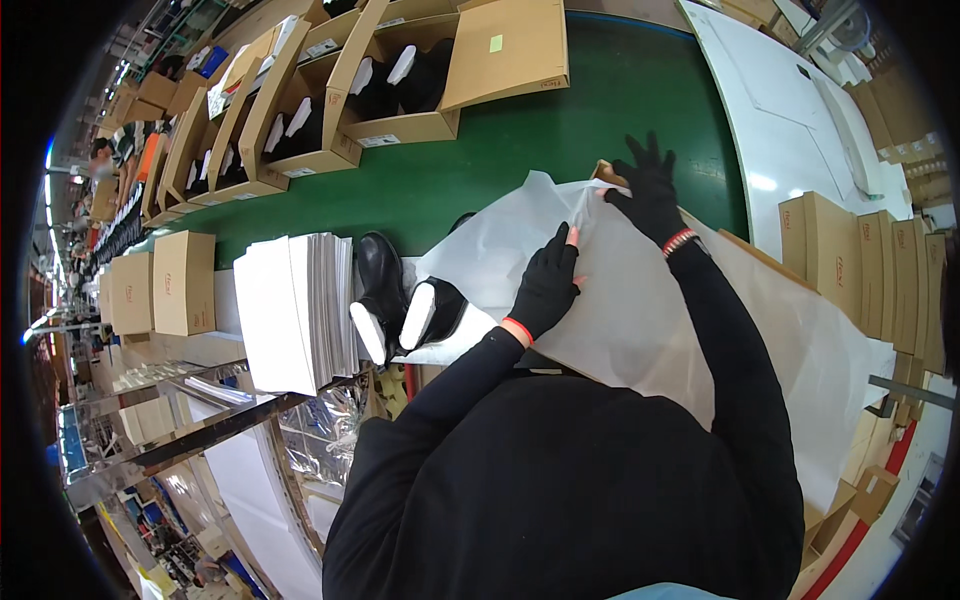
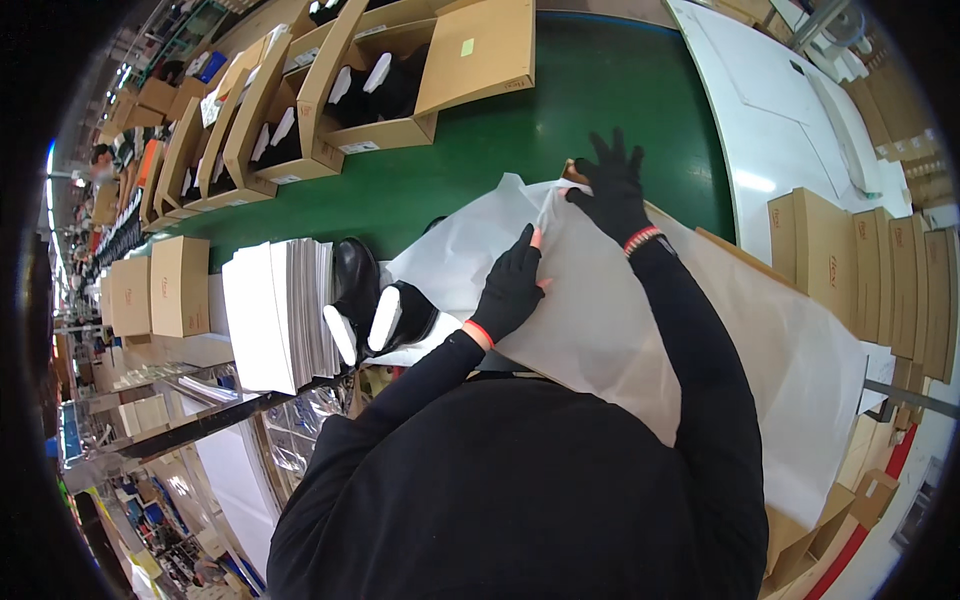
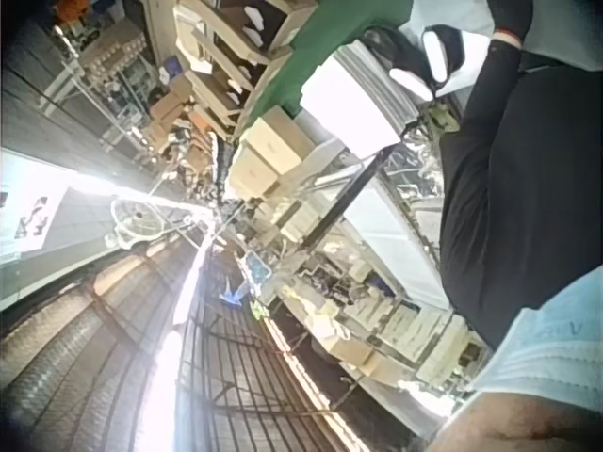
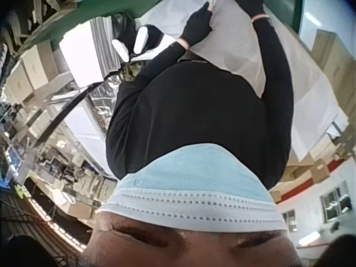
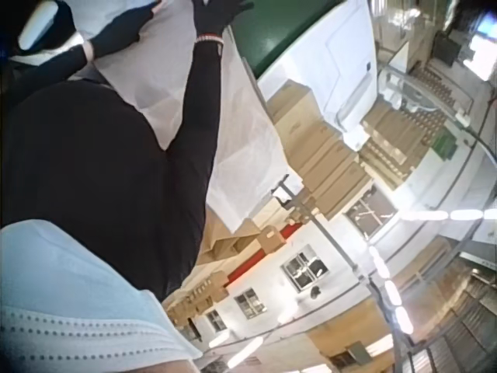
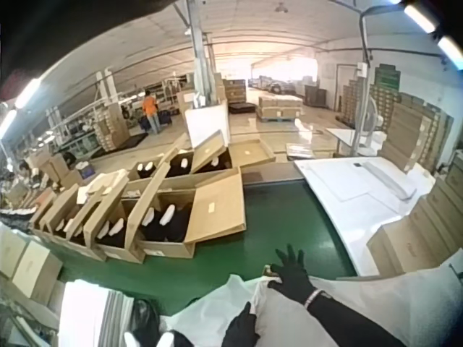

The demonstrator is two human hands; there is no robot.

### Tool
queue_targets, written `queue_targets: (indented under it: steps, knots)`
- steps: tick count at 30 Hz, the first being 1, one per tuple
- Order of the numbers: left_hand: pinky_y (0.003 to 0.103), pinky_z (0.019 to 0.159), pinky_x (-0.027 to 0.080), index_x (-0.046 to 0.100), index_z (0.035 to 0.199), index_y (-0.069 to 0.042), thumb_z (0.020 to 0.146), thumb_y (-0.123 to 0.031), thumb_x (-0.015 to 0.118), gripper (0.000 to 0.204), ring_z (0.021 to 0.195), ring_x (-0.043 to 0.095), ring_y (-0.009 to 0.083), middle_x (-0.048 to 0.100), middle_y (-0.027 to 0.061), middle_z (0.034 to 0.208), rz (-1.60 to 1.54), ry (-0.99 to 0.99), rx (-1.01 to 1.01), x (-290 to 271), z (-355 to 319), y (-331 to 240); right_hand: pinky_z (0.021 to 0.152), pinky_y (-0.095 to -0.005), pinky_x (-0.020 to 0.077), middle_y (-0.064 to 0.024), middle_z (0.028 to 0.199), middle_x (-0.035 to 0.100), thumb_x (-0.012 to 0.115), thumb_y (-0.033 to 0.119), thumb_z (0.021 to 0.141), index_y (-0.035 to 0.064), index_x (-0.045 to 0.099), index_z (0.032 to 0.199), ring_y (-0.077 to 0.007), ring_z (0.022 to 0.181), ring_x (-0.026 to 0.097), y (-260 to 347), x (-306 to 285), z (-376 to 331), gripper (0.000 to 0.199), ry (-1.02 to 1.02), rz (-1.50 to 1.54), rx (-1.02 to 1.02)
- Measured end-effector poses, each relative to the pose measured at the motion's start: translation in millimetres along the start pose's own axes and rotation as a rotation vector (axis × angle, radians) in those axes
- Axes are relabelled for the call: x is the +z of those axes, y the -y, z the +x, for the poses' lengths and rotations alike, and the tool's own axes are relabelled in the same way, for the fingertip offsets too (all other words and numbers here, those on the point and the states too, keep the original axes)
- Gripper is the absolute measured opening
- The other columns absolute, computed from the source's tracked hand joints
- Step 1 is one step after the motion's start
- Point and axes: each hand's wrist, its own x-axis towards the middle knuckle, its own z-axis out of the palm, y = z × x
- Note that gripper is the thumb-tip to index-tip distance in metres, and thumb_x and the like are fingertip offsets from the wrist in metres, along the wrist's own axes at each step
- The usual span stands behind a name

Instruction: The person repeatedly packs pairs of black shoes into cardboard boxes on a conveyor belt. They line each box with white tissue paper, place the shoes inside, fold the paper over, and close the box before moving it down the line.

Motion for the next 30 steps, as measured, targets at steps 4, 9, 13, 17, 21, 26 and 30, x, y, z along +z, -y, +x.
queue_targets:
  steps: [4, 9, 13, 17, 21, 26, 30]
  knots:
    - [0.04, 0.098, 0.041, 0.019, 0.148, -0.001, 0.078, -0.015, 0.07, 0.087, 0.12, 0.048, 0.0371, 0.034, 0.0229, 0.145, -0.058, -0.055, -0.012, -0.7, 0.8, 1.1, 0.101, -0.0736, 0.0153, -0.0099, 0.134, 0.05, 0.07, 0.039, 0.075, 0.022, 0.07, 0.093, -0.0406, 0.137, 0.026, -7.4, 25.9, 34.7, 0.025, 0.318, -0.185, -0.051]
    - [0.039, 0.103, 0.039, 0.022, 0.147, -0.001, 0.082, -0.011, 0.067, 0.079, 0.127, 0.044, 0.0362, 0.037, 0.0235, 0.143, -0.294, -0.123, -0.051, 4.0, -0.5, 2.4, 0.099, -0.0756, 0.0156, -0.0087, 0.121, 0.056, 0.065, 0.036, 0.078, 0.023, 0.069, 0.096, -0.0414, 0.133, 0.03, -43.3, 17.0, 67.6, 0.022, 0.489, 0.154, 0.201]
    - [0.035, 0.105, 0.036, 0.028, 0.145, 0.0, 0.087, -0.012, 0.064, 0.069, 0.131, 0.042, 0.0329, 0.041, 0.0217, 0.141, -0.473, -0.333, -0.107, -10.2, -10.7, 12.7, 0.103, -0.0727, 0.0111, -0.0135, 0.137, 0.043, 0.062, 0.046, 0.081, 0.0151, 0.055, 0.124, -0.0411, 0.138, 0.023, -43.1, 12.7, 40.4, 0.053, 0.18, -0.218, 0.181]
    - [0.038, 0.094, 0.043, 0.047, 0.134, -0.002, 0.088, -0.019, 0.065, 0.053, 0.112, 0.055, 0.0332, 0.057, 0.0184, 0.122, -0.311, -0.278, -0.129, -52.3, -37.8, 21.3, 0.108, -0.0675, 0.0017, -0.0226, 0.155, 0.012, 0.06, 0.064, 0.077, 0.0022, 0.023, 0.148, -0.0409, 0.144, 0.006, 7.1, -4.8, -59.3, 0.101, 0.332, -0.211, -0.046]
    - [0.041, 0.081, 0.045, 0.051, 0.128, -0.001, 0.083, -0.021, 0.068, 0.052, 0.095, 0.058, 0.033, 0.061, 0.0157, 0.107, -0.14, -0.035, 0.033, -43.3, -56.8, 18.0, 0.111, -0.0637, 0.0036, -0.0216, 0.154, 0.018, 0.066, 0.07, 0.066, 0.0016, 0.026, 0.147, -0.0384, 0.144, 0.01, 1.5, 21.9, -118.6, 0.113, 0.587, -0.101, -0.016]
    - [0.04, 0.077, 0.045, 0.041, 0.139, -0.005, 0.079, -0.02, 0.07, 0.067, 0.085, 0.057, 0.0297, 0.06, 0.0125, 0.107, 0.034, 0.216, -0.047, -32.4, -54.7, -2.2, 0.113, -0.061, 0.0039, -0.0193, 0.152, 0.024, 0.072, 0.064, 0.064, 0.0061, 0.028, 0.147, -0.0355, 0.143, 0.016, -33.2, 53.9, -131.4, 0.11, 0.717, -0.222, 0.104]
    - [0.039, 0.073, 0.047, 0.04, 0.14, -0.006, 0.079, -0.02, 0.07, 0.069, 0.081, 0.06, 0.0291, 0.061, 0.0118, 0.104, 0.023, 0.242, -0.093, -26.8, -71.6, 4.1, 0.113, -0.0625, 0.0043, -0.0204, 0.152, 0.023, 0.076, 0.055, 0.064, 0.0064, 0.028, 0.146, -0.037, 0.143, 0.015, -10.6, 44.4, -143.2, 0.107, 0.616, -0.287, 0.044]
